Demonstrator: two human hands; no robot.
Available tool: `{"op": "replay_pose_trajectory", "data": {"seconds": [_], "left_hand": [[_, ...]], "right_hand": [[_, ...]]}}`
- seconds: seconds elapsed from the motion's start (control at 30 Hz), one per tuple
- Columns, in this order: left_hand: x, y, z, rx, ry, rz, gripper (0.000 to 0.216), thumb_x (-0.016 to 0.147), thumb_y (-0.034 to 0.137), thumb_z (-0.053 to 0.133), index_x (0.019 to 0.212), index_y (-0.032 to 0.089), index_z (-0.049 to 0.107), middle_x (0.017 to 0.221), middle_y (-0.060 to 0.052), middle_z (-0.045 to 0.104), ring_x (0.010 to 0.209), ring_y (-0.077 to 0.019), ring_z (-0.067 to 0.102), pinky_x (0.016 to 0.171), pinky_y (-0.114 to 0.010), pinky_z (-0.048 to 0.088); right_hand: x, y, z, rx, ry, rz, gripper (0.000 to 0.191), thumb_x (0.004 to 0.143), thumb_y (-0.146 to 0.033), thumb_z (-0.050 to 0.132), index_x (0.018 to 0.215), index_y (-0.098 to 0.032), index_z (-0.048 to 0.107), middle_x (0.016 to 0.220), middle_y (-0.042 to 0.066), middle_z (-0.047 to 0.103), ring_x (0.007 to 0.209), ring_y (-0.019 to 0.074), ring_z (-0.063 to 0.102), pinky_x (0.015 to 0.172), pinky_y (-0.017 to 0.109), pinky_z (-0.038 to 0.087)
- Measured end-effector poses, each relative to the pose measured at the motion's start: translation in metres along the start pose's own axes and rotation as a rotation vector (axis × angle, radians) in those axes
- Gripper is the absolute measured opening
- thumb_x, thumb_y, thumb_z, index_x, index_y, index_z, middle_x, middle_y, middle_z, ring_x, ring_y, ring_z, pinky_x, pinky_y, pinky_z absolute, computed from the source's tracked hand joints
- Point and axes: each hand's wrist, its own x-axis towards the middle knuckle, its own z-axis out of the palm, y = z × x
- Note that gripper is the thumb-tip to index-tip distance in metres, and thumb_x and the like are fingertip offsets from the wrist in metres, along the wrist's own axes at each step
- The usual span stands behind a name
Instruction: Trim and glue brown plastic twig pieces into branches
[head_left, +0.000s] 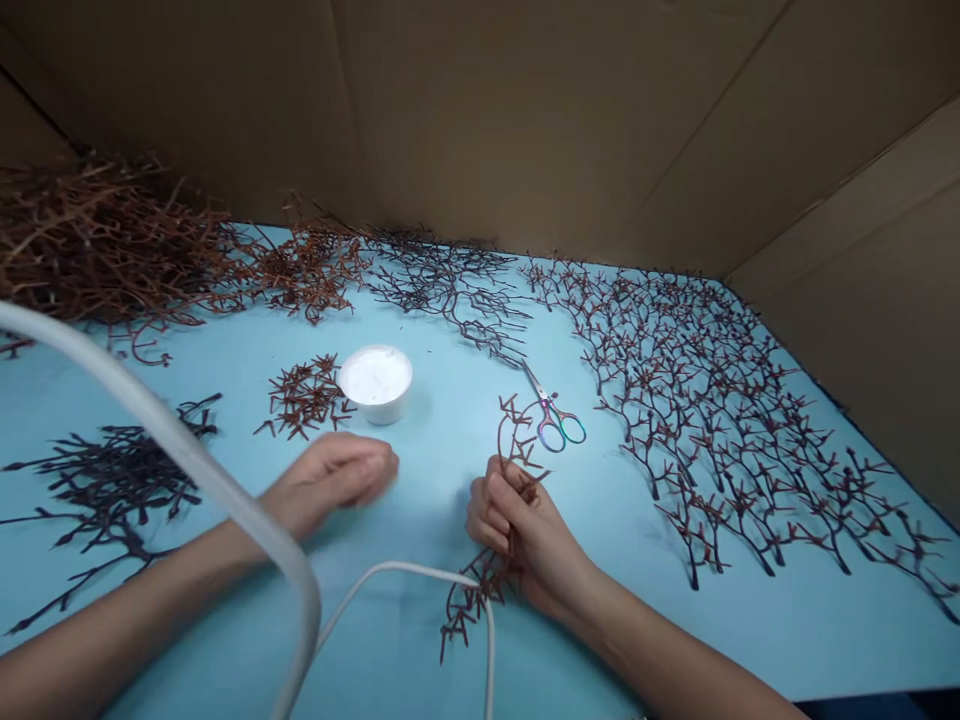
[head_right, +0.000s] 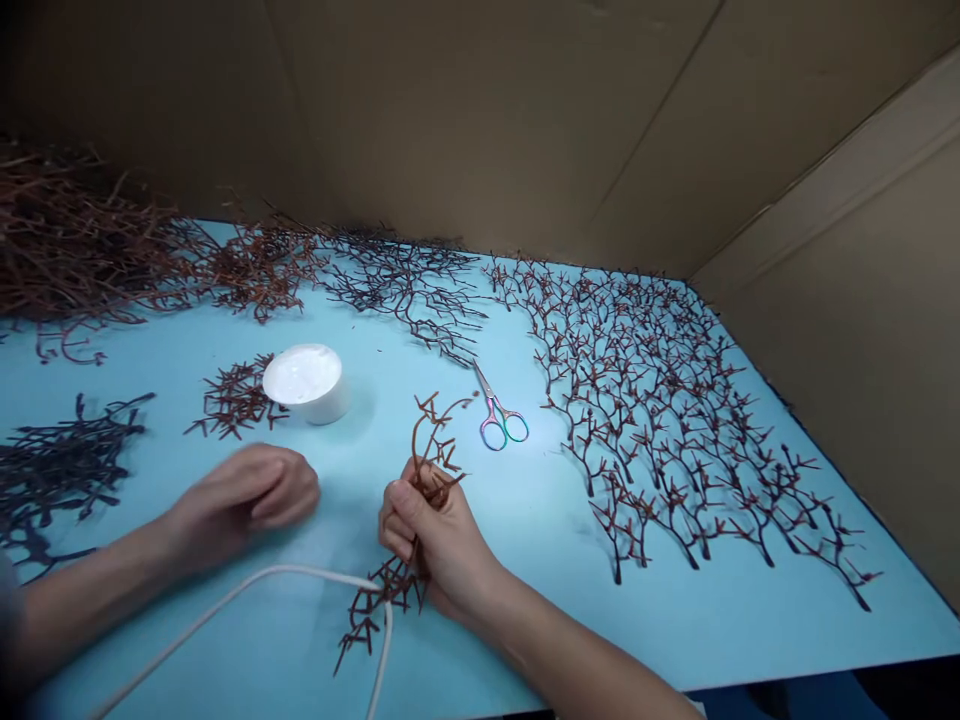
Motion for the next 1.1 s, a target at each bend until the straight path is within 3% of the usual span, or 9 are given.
{"op": "replay_pose_trajectory", "data": {"seconds": [0.07, 0.1, 0.2, 0.47, 0.67, 0.77, 0.83, 1.0, 1.1], "left_hand": [[-0.004, 0.014, -0.026, 0.468, 0.128, 0.102, 0.032, 0.072, 0.038, 0.048, 0.047, 0.018, 0.042, 0.047, 0.001, 0.037, 0.048, -0.0110, 0.035, 0.047, -0.024, 0.027], [-0.005, 0.020, -0.037, 0.670, 0.312, 0.157, 0.029, 0.071, 0.036, 0.050, 0.049, 0.019, 0.044, 0.048, 0.001, 0.037, 0.048, -0.0113, 0.034, 0.047, -0.024, 0.026], [-0.001, 0.031, -0.057, 1.119, 0.582, 0.129, 0.020, 0.073, 0.029, 0.047, 0.056, 0.019, 0.048, 0.055, 0.000, 0.041, 0.054, -0.0135, 0.038, 0.051, -0.024, 0.025], [0.012, 0.016, -0.068, 1.626, 0.398, -0.073, 0.039, 0.081, 0.041, 0.035, 0.106, 0.017, 0.051, 0.084, -0.007, 0.046, 0.080, -0.0248, 0.046, 0.061, -0.028, 0.029], [-0.002, 0.037, -0.058, 1.505, 0.531, -0.081, 0.031, 0.082, 0.028, 0.028, 0.079, 0.014, 0.054, 0.064, -0.003, 0.045, 0.062, -0.0176, 0.044, 0.056, -0.025, 0.026], [-0.009, 0.042, -0.025, 1.041, 0.437, 0.146, 0.035, 0.079, 0.037, 0.031, 0.056, 0.018, 0.049, 0.051, 0.001, 0.043, 0.049, -0.0127, 0.039, 0.049, -0.022, 0.025], [-0.011, 0.035, -0.001, 0.809, 0.236, 0.240, 0.036, 0.078, 0.038, 0.033, 0.052, 0.018, 0.050, 0.049, 0.001, 0.046, 0.047, -0.0117, 0.040, 0.046, -0.021, 0.026], [-0.011, 0.016, 0.030, 0.651, -0.303, 0.036, 0.028, 0.077, 0.030, 0.042, 0.054, 0.017, 0.048, 0.051, 0.002, 0.047, 0.048, -0.0107, 0.043, 0.045, -0.018, 0.029], [-0.011, 0.022, 0.030, 0.572, -0.367, 0.001, 0.033, 0.081, 0.030, 0.034, 0.051, 0.017, 0.041, 0.051, 0.002, 0.042, 0.050, -0.0109, 0.042, 0.048, -0.018, 0.031]], "right_hand": [[0.006, 0.000, -0.004, 0.008, 0.107, 0.056, 0.037, 0.059, -0.034, 0.067, 0.051, -0.016, 0.036, 0.042, -0.009, 0.035, 0.037, 0.0014, 0.030, 0.037, 0.014, 0.023], [0.008, 0.000, -0.005, 0.027, 0.156, 0.082, 0.036, 0.057, -0.035, 0.069, 0.051, -0.016, 0.038, 0.044, -0.008, 0.039, 0.039, 0.0019, 0.034, 0.037, 0.014, 0.026], [0.012, -0.003, -0.007, 0.107, 0.228, 0.106, 0.030, 0.052, -0.032, 0.072, 0.057, -0.016, 0.047, 0.049, -0.007, 0.047, 0.043, 0.0031, 0.041, 0.038, 0.013, 0.033], [0.009, -0.001, -0.013, 0.178, 0.190, 0.072, 0.018, 0.057, -0.020, 0.069, 0.064, -0.016, 0.053, 0.055, -0.004, 0.052, 0.049, 0.0041, 0.049, 0.040, 0.011, 0.038], [0.009, 0.002, -0.011, 0.148, 0.145, 0.065, 0.016, 0.061, -0.022, 0.066, 0.062, -0.016, 0.051, 0.056, -0.004, 0.052, 0.050, 0.0038, 0.049, 0.041, 0.011, 0.037], [0.009, 0.003, -0.010, 0.136, 0.139, 0.062, 0.015, 0.063, -0.021, 0.065, 0.063, -0.016, 0.051, 0.057, -0.004, 0.053, 0.050, 0.0036, 0.050, 0.043, 0.011, 0.038], [0.008, 0.005, -0.008, 0.124, 0.135, 0.063, 0.014, 0.062, -0.021, 0.065, 0.064, -0.016, 0.052, 0.057, -0.004, 0.053, 0.051, 0.0039, 0.050, 0.044, 0.012, 0.038], [0.005, 0.006, -0.003, -0.043, 0.116, -0.014, 0.013, 0.059, -0.022, 0.067, 0.064, -0.017, 0.056, 0.058, -0.003, 0.056, 0.055, 0.0063, 0.054, 0.051, 0.016, 0.041], [0.003, 0.006, -0.002, -0.258, 0.097, -0.147, 0.009, 0.061, -0.022, 0.065, 0.063, -0.018, 0.057, 0.055, -0.003, 0.056, 0.053, 0.0075, 0.053, 0.053, 0.019, 0.042]]}}
